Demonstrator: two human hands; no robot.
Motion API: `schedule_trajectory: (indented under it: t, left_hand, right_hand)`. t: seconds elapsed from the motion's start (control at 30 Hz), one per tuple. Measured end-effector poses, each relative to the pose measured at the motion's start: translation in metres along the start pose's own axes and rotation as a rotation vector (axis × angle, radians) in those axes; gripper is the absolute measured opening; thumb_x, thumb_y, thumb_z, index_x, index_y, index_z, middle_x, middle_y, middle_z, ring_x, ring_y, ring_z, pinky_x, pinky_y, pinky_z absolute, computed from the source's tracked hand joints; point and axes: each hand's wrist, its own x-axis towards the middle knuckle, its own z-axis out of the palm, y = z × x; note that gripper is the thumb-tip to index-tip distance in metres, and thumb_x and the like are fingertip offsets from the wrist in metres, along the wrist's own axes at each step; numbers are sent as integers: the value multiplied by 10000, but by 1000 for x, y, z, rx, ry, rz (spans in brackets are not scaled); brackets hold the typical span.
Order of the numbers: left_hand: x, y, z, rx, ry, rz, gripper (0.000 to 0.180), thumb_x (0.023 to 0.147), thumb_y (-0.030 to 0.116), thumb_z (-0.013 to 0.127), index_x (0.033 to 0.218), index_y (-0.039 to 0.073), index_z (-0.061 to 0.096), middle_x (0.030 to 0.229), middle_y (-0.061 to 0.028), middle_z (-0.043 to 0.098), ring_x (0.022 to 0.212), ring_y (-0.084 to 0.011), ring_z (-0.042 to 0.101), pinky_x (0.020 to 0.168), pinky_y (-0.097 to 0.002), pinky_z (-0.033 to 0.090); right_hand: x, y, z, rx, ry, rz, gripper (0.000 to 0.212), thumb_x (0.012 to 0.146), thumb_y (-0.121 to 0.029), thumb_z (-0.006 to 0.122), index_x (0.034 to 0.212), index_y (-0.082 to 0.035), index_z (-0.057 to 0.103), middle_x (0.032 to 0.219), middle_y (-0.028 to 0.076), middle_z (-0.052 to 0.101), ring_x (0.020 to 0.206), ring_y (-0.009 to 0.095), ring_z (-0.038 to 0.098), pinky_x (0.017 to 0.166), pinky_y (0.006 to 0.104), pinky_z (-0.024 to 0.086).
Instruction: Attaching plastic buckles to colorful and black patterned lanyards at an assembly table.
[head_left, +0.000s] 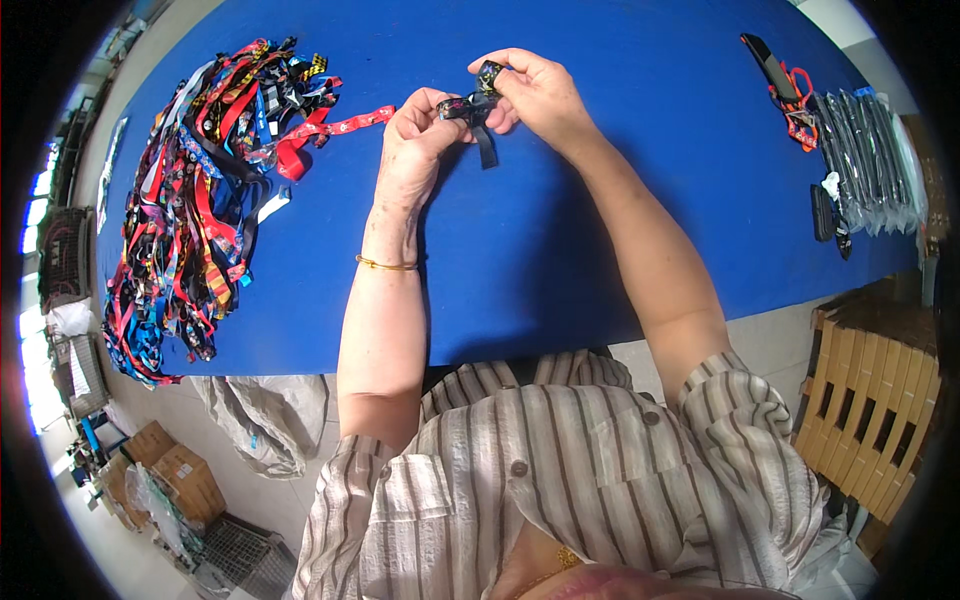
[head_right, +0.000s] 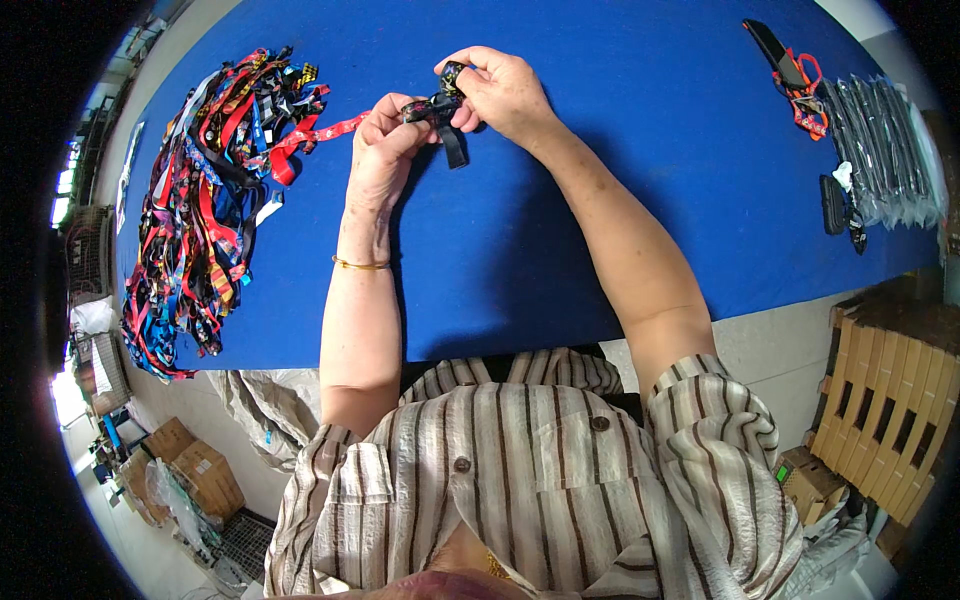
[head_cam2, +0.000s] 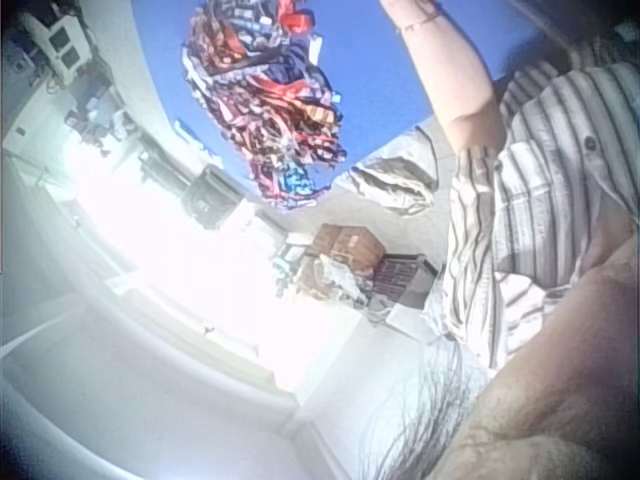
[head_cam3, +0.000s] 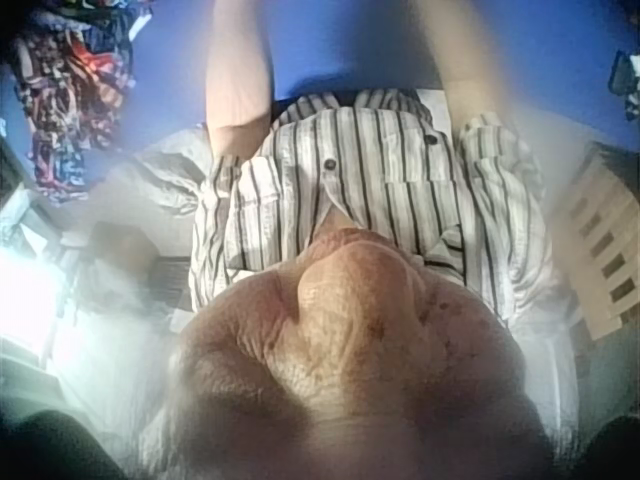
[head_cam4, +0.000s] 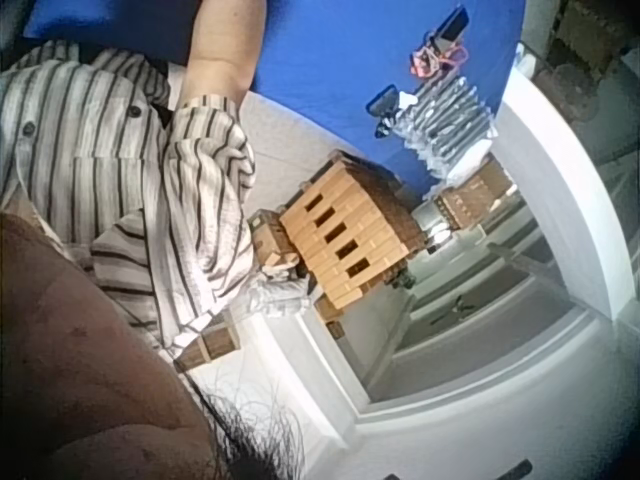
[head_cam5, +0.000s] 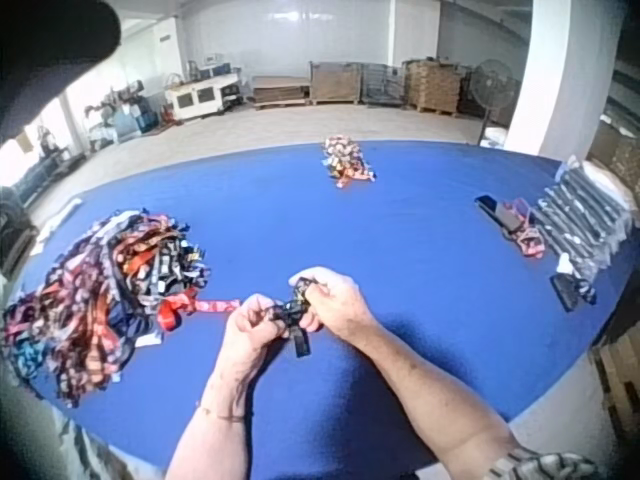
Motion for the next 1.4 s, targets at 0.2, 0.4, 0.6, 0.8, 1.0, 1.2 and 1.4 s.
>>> schedule_trajectory:
  t: [0.2, 0.4, 0.6, 0.8, 1.0, 1.2, 1.4]
  left_hand:
    - [3, 1, 6, -294, 41, 16, 146, 931, 22, 546, 1074, 17, 573, 918, -74, 650, 787, -161, 617, 769, -292, 516]
    - [4, 0, 6, -145, 152, 12, 196, 1000, 131, 493, 1111, -2, 585, 918, -92, 658, 780, -173, 634, 742, -309, 544]
    - [0, 4, 12, -177, 160, -18, 215, 1017, 151, 466, 1093, 0, 599, 900, -106, 657, 730, -170, 635, 684, -272, 536]
    - [3, -7, 0, -122, 75, -4, 187, 1021, 121, 458, 1097, 2, 582, 902, -121, 660, 690, -170, 640, 636, -255, 523]
    - [4, -10, 7, -132, 190, -1, 184, 1027, 141, 475, 1090, 7, 584, 869, -107, 663, 707, -160, 651, 652, -273, 540]
    - [4, -10, 7, -55, 169, 33, 251, 1045, 218, 460, 1091, 6, 586, 820, -90, 646, 629, -124, 580, 573, -242, 465]
    - [4, -4, 12, -173, 128, 29, 258, 1060, 250, 436, 1094, 30, 567, 771, -90, 622, 464, -74, 409, 415, -211, 281]
  right_hand:
    - [-2, 0, 1, 32, -18, -4, 236, 987, -93, 476, 1128, 21, 626, 772, 88, 662, 593, 114, 652, 521, 232, 539]
    - [-3, 8, 6, 40, -79, -63, 214, 1000, -115, 501, 1121, 14, 621, 793, 80, 668, 609, 104, 646, 534, 226, 536]
    - [-9, 1, 10, -47, -38, -65, 198, 1001, -128, 535, 1120, 13, 608, 768, 66, 656, 603, 99, 629, 527, 214, 513]
    - [-8, 3, 13, -86, 0, -38, 189, 1007, -144, 535, 1077, 19, 601, 732, 64, 637, 574, 99, 611, 511, 229, 511]
    - [-6, 12, 13, -19, 16, -59, 182, 997, -151, 562, 1006, 27, 601, 708, 73, 645, 550, 98, 617, 487, 233, 512]
    - [-6, 16, 15, -31, 26, -72, 184, 985, -157, 590, 957, 25, 602, 679, 82, 652, 515, 101, 620, 459, 232, 507]
    - [-6, 13, 18, 72, 19, -31, 202, 985, -157, 588, 955, 43, 587, 684, 96, 651, 508, 118, 623, 446, 240, 507]
